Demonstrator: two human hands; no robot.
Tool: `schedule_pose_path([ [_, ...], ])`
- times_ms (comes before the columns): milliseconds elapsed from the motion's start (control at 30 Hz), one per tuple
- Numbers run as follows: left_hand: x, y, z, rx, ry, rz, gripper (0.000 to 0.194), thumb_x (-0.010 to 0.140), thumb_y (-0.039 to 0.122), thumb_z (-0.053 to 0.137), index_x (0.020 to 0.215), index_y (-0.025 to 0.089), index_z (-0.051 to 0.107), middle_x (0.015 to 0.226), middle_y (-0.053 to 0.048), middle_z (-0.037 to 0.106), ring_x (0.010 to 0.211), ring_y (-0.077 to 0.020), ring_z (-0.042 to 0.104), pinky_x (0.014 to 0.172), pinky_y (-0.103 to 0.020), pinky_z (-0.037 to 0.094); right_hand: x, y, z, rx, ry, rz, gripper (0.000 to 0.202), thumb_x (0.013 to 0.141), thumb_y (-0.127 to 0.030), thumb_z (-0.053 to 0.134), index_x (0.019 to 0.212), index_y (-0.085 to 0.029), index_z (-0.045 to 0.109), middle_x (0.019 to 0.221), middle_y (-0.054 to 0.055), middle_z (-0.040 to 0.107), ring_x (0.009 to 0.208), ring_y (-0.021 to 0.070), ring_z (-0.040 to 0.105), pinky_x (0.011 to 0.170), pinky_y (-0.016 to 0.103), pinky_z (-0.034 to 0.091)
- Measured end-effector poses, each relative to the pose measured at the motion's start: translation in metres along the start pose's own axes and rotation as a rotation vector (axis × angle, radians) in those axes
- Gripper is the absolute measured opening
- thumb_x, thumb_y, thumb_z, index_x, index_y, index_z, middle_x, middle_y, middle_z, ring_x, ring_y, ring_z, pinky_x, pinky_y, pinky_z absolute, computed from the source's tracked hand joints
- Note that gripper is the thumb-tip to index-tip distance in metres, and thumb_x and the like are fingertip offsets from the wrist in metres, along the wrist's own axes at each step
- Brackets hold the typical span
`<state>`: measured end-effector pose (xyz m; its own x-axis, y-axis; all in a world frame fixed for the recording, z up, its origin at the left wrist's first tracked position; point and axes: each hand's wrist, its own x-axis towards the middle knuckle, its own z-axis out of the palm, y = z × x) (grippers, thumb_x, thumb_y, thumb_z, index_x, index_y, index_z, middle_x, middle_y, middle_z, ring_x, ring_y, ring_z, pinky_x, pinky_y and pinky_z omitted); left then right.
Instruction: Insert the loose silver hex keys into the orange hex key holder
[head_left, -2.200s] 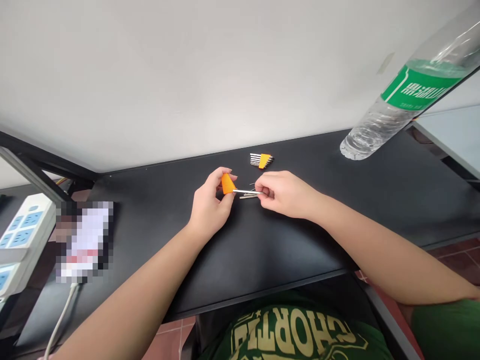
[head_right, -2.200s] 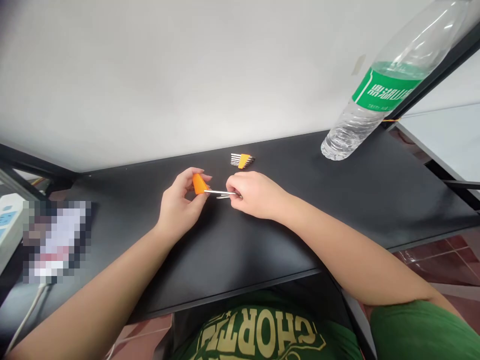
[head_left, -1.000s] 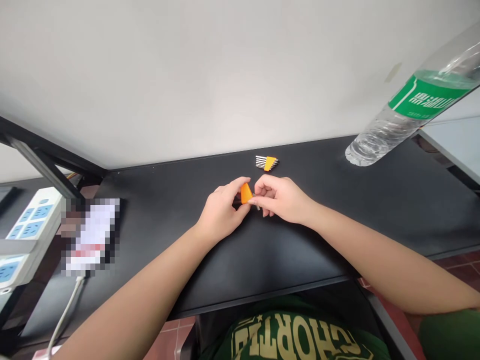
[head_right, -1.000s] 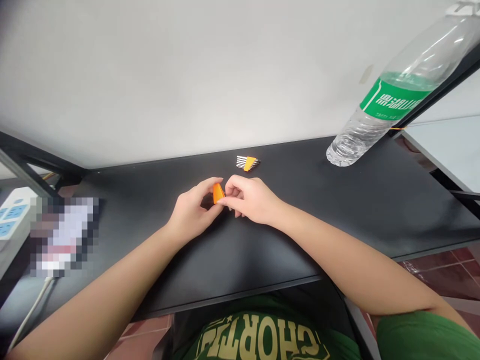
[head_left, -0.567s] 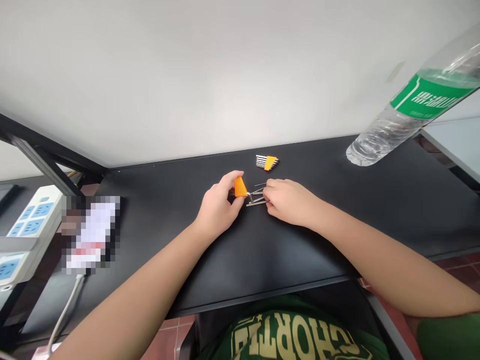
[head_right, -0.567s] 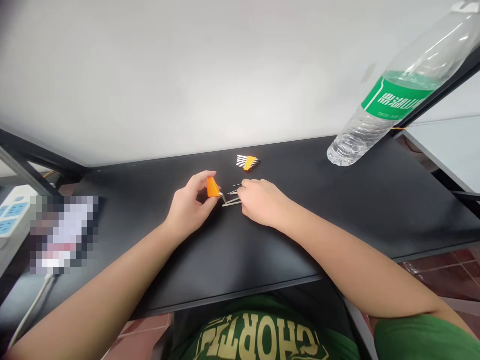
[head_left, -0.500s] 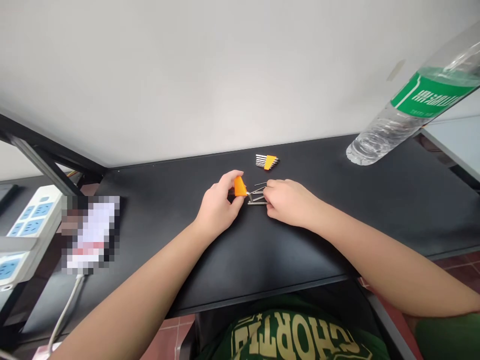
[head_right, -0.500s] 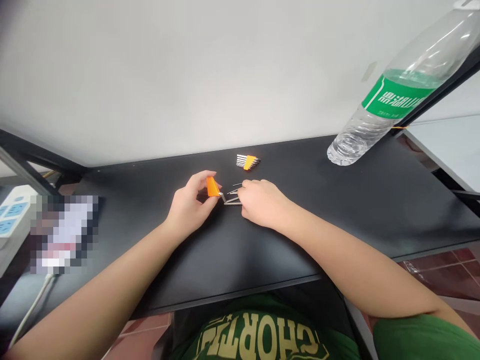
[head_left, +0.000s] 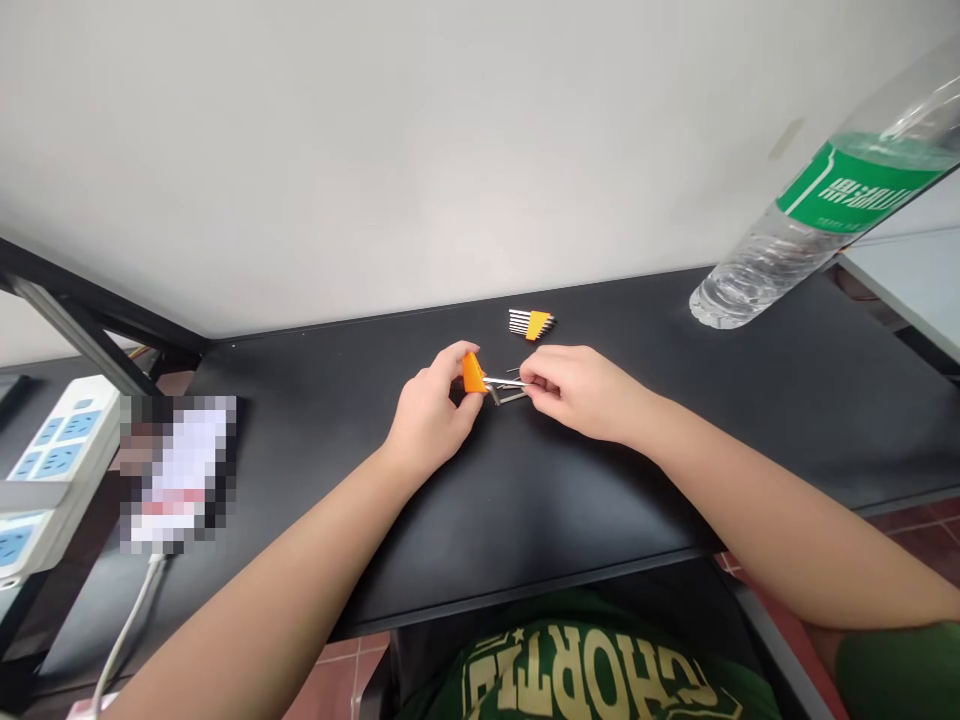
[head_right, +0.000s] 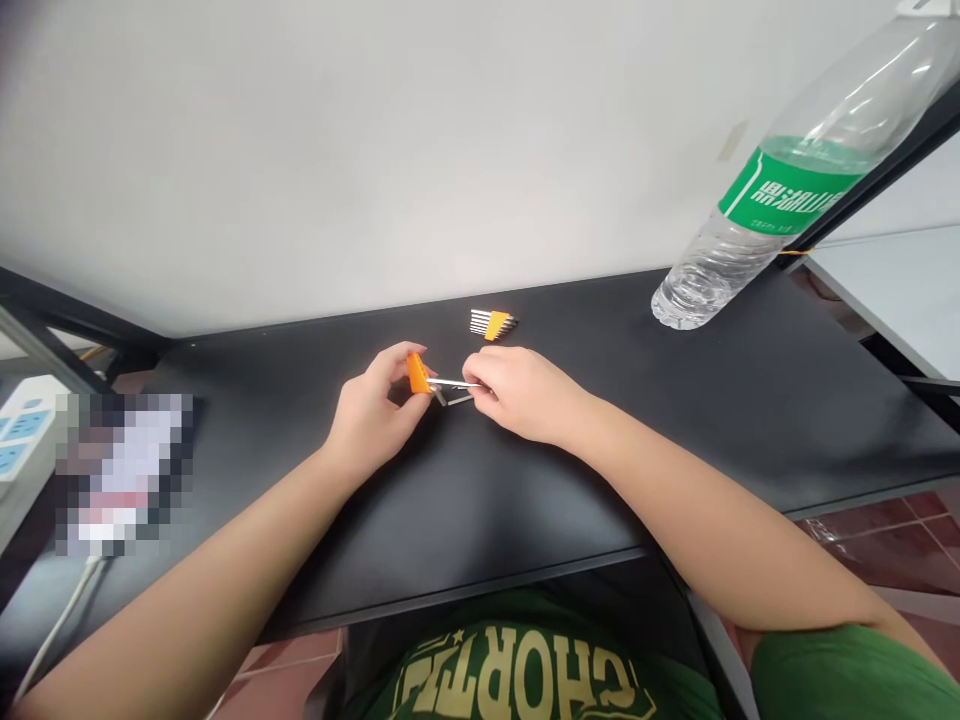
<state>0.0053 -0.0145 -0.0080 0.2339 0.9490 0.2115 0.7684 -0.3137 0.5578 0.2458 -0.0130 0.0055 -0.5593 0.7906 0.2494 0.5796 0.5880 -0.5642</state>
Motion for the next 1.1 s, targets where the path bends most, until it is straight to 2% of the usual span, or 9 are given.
schedule_pose_path([
  [100, -0.001, -0.001, 0.0, 0.097, 0.018, 0.032, 0.049, 0.085, 0.018, 0.062, 0.132, 0.03, 0.057, 0.108, 0.0, 0.076, 0.1, -0.0212, 0.073, 0.092, -0.036, 0.058, -0.001, -0.003, -0.002, -0.081, 0.03, -0.064, 0.018, 0.101, -0.016, 0.048, 0.092, -0.016, 0.064, 0.088, 0.005, 0.059, 0.076, 0.0151, 0.052, 0.071, 0.028, 0.038],
  [267, -0.001, -0.005, 0.003, 0.247, 0.042, 0.191, 0.047, 0.085, 0.02, 0.065, 0.131, 0.025, 0.059, 0.106, -0.004, 0.076, 0.097, -0.023, 0.071, 0.098, -0.039, 0.056, -0.004, -0.008, 0.002, -0.182, 0.033, -0.068, 0.028, 0.105, -0.016, 0.044, 0.092, -0.016, 0.069, 0.099, 0.008, 0.063, 0.074, 0.0147, 0.053, 0.066, 0.029, 0.039],
  [500, -0.001, -0.004, 0.006, 0.246, 0.034, 0.23, 0.043, 0.084, 0.022, 0.067, 0.127, 0.024, 0.06, 0.098, -0.003, 0.075, 0.093, -0.0212, 0.07, 0.1, -0.037, 0.055, 0.001, -0.001, 0.023, 0.123, 0.178, -0.159, 0.017, 0.101, -0.013, 0.051, 0.101, -0.017, 0.068, 0.099, 0.008, 0.066, 0.087, 0.0177, 0.062, 0.081, 0.032, 0.05],
  [733, -0.002, 0.005, 0.001, 0.223, -0.064, 0.224, 0.035, 0.085, 0.021, 0.064, 0.119, 0.026, 0.062, 0.085, 0.002, 0.071, 0.081, -0.0176, 0.066, 0.103, -0.037, 0.052, 0.004, -0.005, 0.028, 0.423, 0.074, 0.002, 0.018, 0.092, -0.009, 0.053, 0.105, -0.02, 0.058, 0.1, 0.003, 0.065, 0.081, 0.0145, 0.062, 0.075, 0.029, 0.052],
  [800, -0.002, 0.004, 0.0, 0.197, -0.058, 0.191, 0.039, 0.085, 0.02, 0.065, 0.123, 0.026, 0.06, 0.094, 0.001, 0.074, 0.089, -0.0192, 0.068, 0.104, -0.038, 0.052, 0.005, -0.001, 0.023, 0.319, 0.059, 0.007, 0.014, 0.092, -0.011, 0.054, 0.103, -0.019, 0.058, 0.099, 0.003, 0.065, 0.08, 0.0148, 0.06, 0.074, 0.029, 0.049],
  [867, -0.001, 0.002, -0.001, 0.164, -0.041, 0.153, 0.045, 0.085, 0.019, 0.064, 0.128, 0.027, 0.057, 0.105, 0.0, 0.076, 0.101, -0.0208, 0.069, 0.106, -0.038, 0.052, 0.005, 0.005, 0.018, 0.054, 0.03, -0.033, 0.008, 0.094, -0.013, 0.055, 0.096, -0.017, 0.062, 0.097, 0.006, 0.063, 0.084, 0.0177, 0.057, 0.076, 0.033, 0.046],
  [967, 0.001, -0.001, 0.0, 0.13, -0.04, 0.101, 0.047, 0.086, 0.017, 0.061, 0.131, 0.028, 0.055, 0.112, 0.0, 0.077, 0.107, -0.0208, 0.07, 0.107, -0.039, 0.052, 0.005, 0.008, 0.014, -0.3, -0.1, -0.058, 0.012, 0.094, -0.015, 0.057, 0.087, -0.016, 0.066, 0.096, 0.01, 0.062, 0.089, 0.0224, 0.055, 0.077, 0.037, 0.041],
  [1100, 0.003, -0.001, 0.0, 0.127, -0.056, 0.083, 0.049, 0.086, 0.016, 0.059, 0.133, 0.029, 0.054, 0.112, 0.0, 0.076, 0.102, -0.0199, 0.071, 0.105, -0.039, 0.053, 0.004, -0.001, 0.016, -0.432, -0.218, 0.002, 0.012, 0.089, -0.015, 0.058, 0.077, -0.016, 0.061, 0.089, 0.009, 0.062, 0.083, 0.0227, 0.055, 0.071, 0.037, 0.037],
])
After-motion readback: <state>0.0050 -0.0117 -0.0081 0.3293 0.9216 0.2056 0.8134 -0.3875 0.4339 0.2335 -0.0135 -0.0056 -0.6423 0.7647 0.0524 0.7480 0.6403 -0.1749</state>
